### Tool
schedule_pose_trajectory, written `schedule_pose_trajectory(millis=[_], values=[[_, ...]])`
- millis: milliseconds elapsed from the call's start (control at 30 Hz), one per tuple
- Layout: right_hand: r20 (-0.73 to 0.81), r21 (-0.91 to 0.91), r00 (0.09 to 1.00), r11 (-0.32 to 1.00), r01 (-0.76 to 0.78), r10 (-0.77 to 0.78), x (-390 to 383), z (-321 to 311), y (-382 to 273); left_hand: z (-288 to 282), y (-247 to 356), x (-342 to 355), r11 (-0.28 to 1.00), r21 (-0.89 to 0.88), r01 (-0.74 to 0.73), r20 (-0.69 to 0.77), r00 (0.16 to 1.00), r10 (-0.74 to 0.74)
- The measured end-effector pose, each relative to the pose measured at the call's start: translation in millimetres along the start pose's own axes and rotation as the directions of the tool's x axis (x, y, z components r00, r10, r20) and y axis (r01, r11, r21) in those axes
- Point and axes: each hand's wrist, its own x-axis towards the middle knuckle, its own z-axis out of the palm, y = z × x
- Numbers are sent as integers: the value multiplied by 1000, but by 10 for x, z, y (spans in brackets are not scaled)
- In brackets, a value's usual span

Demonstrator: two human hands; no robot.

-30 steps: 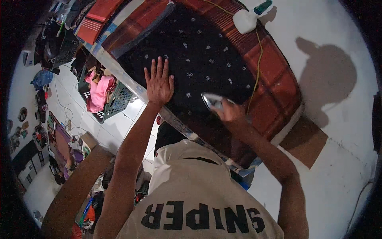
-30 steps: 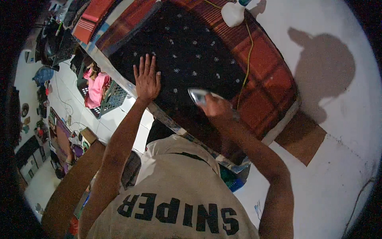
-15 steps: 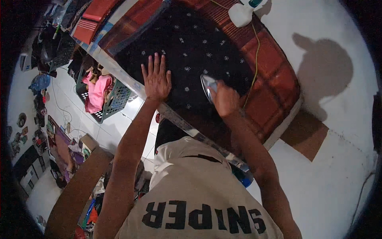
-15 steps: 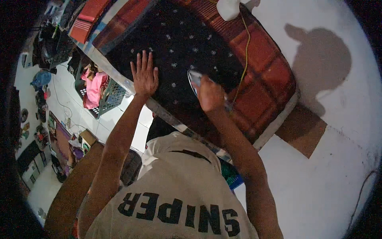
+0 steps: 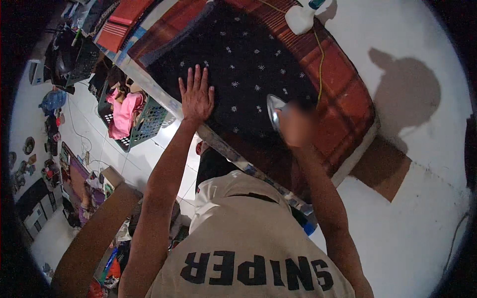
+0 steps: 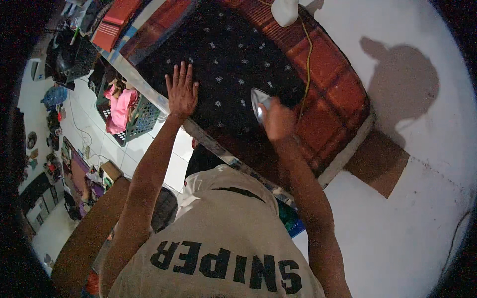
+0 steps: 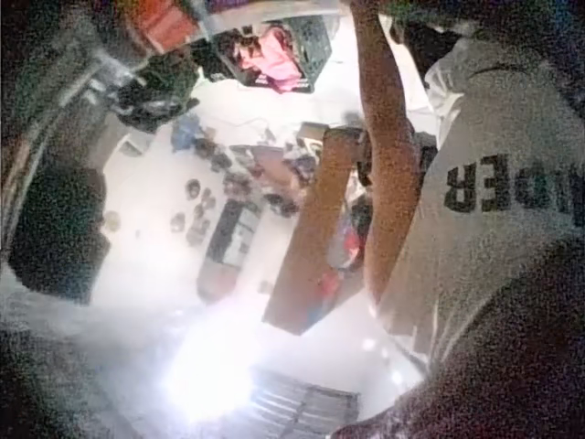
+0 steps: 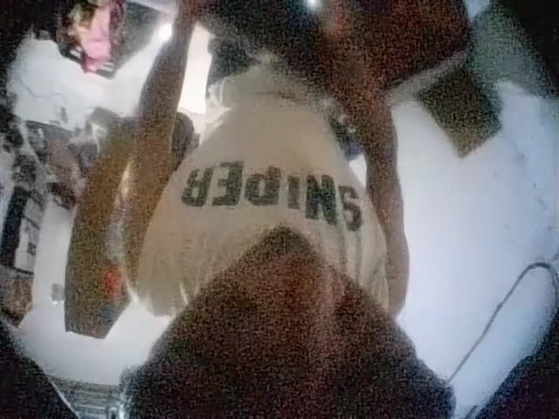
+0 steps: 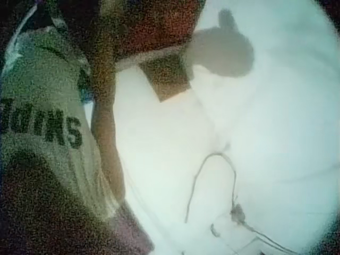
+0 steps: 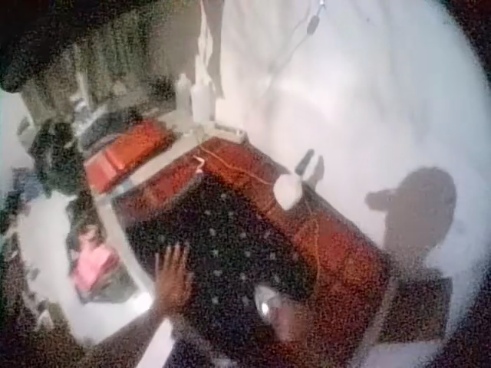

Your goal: The person takes a pair of shorts from a basket, spreads them on an ironing surface, sprays them with liquid from a bottle, and irons them using an iron.

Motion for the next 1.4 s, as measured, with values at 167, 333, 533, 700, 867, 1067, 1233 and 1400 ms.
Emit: schedule_pose_trajectory(millis=[167, 333, 533, 700, 867, 1067, 1233, 1400], values=[[-96, 164, 988, 981, -102, 119, 198, -283, 853, 32, 153, -80, 999, -26, 37, -33, 999, -38], [-140, 212, 990, 975, 59, -30, 323, -512, 845, -236, 1158, -704, 924, -288, -251, 220, 922, 319], [-121, -6, 977, 984, 177, -177, 713, -390, 162, -124, 1637, -1195, 750, -482, -454, 174, 789, 589], [-236, 49, 962, 987, 153, -138, 1172, -631, 358, -9, 1638, -1308, 766, -349, -539, 41, 808, 587], [-342, 21, 929, 987, 160, -143, 1437, -554, 1212, 11, 1759, -1372, 726, -399, -560, -73, 809, 584], [-310, -46, 951, 999, -4, -10, 1149, -691, 1982, 27, 1611, -1347, 682, -384, -623, -115, 765, 634], [-429, -62, 895, 992, 109, -125, 716, -648, 1681, 286, 1480, -1334, 667, -335, -665, -218, 744, 632], [-134, 104, 822, 817, 568, -554, -229, -758, 932, -417, 1499, -948, 706, -462, -538, -133, 828, 544]])
